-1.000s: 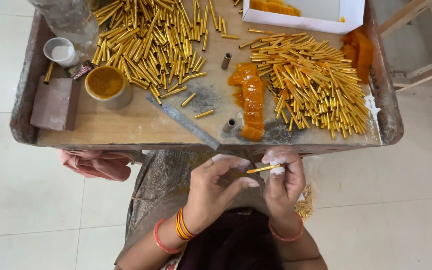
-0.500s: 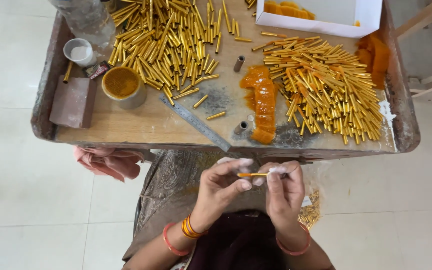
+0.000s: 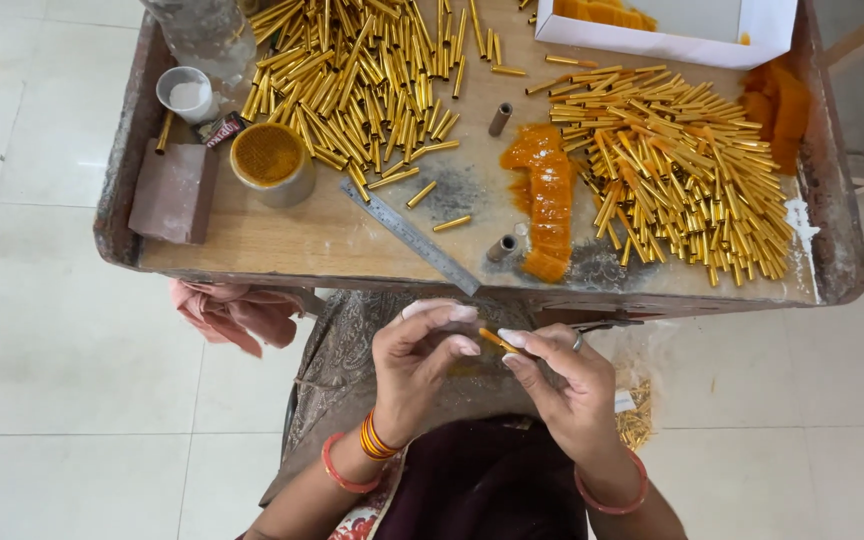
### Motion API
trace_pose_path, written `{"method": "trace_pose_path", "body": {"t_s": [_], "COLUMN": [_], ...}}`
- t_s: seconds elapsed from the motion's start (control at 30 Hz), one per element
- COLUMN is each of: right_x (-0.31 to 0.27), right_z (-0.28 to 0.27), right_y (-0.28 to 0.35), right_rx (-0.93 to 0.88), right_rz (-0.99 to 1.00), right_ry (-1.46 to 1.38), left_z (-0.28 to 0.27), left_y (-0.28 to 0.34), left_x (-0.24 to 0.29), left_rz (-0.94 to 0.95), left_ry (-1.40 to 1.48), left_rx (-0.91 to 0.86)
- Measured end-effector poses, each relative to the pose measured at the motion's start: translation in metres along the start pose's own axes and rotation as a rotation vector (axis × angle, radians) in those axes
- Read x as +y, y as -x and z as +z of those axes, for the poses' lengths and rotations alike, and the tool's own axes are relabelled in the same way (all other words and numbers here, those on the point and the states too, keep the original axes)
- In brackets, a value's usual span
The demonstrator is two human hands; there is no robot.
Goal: Applying orange sealant or wax to the ends of small metal tubes and organizing them at a workbench.
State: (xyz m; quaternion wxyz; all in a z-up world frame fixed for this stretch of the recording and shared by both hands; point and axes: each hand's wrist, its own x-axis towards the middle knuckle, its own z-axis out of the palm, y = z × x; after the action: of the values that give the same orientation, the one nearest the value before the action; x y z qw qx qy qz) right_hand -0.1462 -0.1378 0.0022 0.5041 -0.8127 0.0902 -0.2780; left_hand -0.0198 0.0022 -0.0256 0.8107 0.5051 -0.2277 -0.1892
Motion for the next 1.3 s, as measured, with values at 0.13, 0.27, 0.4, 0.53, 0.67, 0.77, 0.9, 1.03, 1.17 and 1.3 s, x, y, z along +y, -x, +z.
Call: {"method": "trace_pose_path", "body": {"t_s": [0.13,0.27,0.4,0.53,0.67,0.77,0.9,1.03,1.17,1.3], "right_x": [0.002,0.005,0.002,0.004,0.010,0.013,0.016,0.016,0.006,0.006], "right_z": [-0.003,-0.008,-0.009,-0.006,0.001,0.004,0.010,0.015,0.017,0.014], "right_y": [0.000,0.004,-0.001,-0.006,-0.012,-0.015,-0.018,-0.024,-0.034,-0.043], "right_rx": [-0.034,-0.104,-0.156,-0.170,-0.101,-0.074,-0.046,-0.031,-0.038,-0.044], "right_rz": [-0.033,0.020,-0.036,0.003,0.039,0.051,0.080,0.070,0.093,0.032], "right_ry": [0.029,-0.014,-0.028,-0.012,0.029,0.043,-0.010,0.015,0.185,0.269], "left_z": [0.000,0.004,0.001,-0.004,-0.007,-0.008,-0.015,-0.016,-0.020,-0.028], "left_y": [-0.003,-0.006,-0.007,-0.010,-0.012,-0.003,0.005,-0.005,-0.016,-0.025], "left_x": [-0.004,0.001,0.001,-0.005,0.006,0.015,0.004,-0.007,-0.028,-0.041], "left_rz": [0.122,0.044,-0.031,-0.005,0.027,-0.010,0.127,0.229,0.428,0.571], "left_ry": [-0.028,0.016,0.023,0.029,0.089,0.165,0.128,-0.188,-0.612,-0.804], "left_rx": [-0.087,-0.162,-0.178,-0.175,-0.005,0.039,0.122,0.150,0.026,-0.029]}}
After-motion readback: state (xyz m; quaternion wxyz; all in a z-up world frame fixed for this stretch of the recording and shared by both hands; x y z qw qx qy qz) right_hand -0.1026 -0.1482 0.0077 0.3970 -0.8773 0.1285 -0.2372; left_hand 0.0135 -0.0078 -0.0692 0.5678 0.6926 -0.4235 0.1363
